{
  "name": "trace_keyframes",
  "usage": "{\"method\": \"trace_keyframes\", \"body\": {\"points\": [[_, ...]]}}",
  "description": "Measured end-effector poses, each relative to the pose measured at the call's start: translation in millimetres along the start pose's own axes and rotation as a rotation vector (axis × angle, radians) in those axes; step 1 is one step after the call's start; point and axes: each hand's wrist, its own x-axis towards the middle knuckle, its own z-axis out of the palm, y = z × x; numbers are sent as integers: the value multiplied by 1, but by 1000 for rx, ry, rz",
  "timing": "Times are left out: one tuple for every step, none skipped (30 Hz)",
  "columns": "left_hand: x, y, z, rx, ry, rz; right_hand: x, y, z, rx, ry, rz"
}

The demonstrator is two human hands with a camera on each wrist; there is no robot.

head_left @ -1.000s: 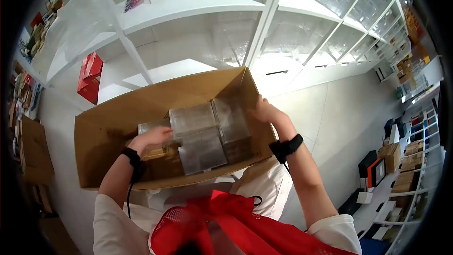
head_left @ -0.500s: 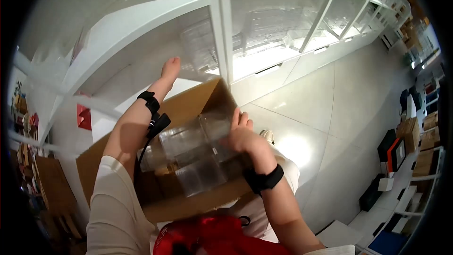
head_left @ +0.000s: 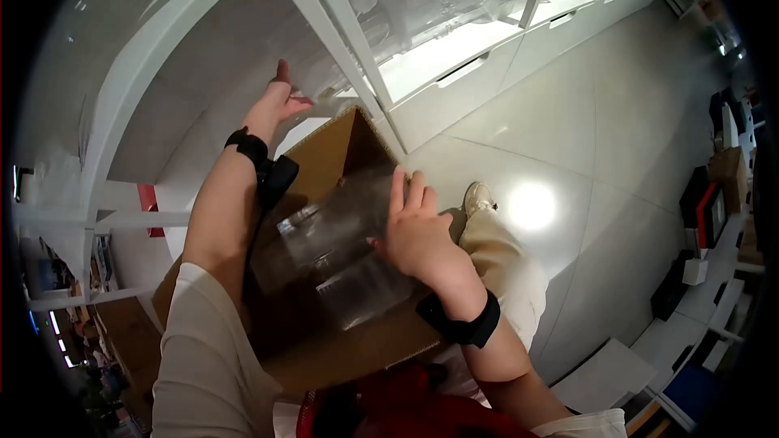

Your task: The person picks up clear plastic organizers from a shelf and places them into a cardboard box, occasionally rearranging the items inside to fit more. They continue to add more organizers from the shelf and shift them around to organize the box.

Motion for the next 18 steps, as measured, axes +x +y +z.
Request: {"method": "trace_keyframes", "body": {"points": [[-13,3,3,-3,0,-1,-1,-1,2,-23,9,8],[-17,5,3,-99,-48,-108,0,-2,5,-47,26,18],[-5,-1,-4,-199,-109,-129,1,-2,7,-73,47,28],[17,-14,-14,-300,-170,-148,2,-3,9,-82,45,36],[29,-18,-20,-401,-234,-162,3,-4,10,-92,47,45],[17,-11,-11,-472,-172,-210,4,-4,9,-105,51,56],[-7,-2,8,-544,-109,-261,3,-4,8,-105,58,51],[-25,4,21,-612,-47,-316,3,-4,9,-101,62,50],[-32,3,26,-624,-65,-291,2,-3,10,-97,66,51],[-36,2,29,-638,-84,-264,4,-2,13,-123,88,55],[-35,2,32,-648,-102,-237,7,-2,19,-147,111,59],[-25,-4,30,-655,-172,-187,10,-1,24,-170,130,61],[-16,-9,28,-657,-240,-136,9,-2,21,-144,125,62],[-6,-13,26,-658,-212,-108,6,-3,16,-116,116,62],[-4,-13,27,-658,-185,-81,4,-4,13,-85,102,61],[-19,-3,40,-653,-63,-78,4,-4,13,-81,99,58],[-27,1,47,-645,59,-75,4,-3,13,-76,96,55],[-23,-1,43,-647,17,-82,4,-3,13,-72,95,52]]}}
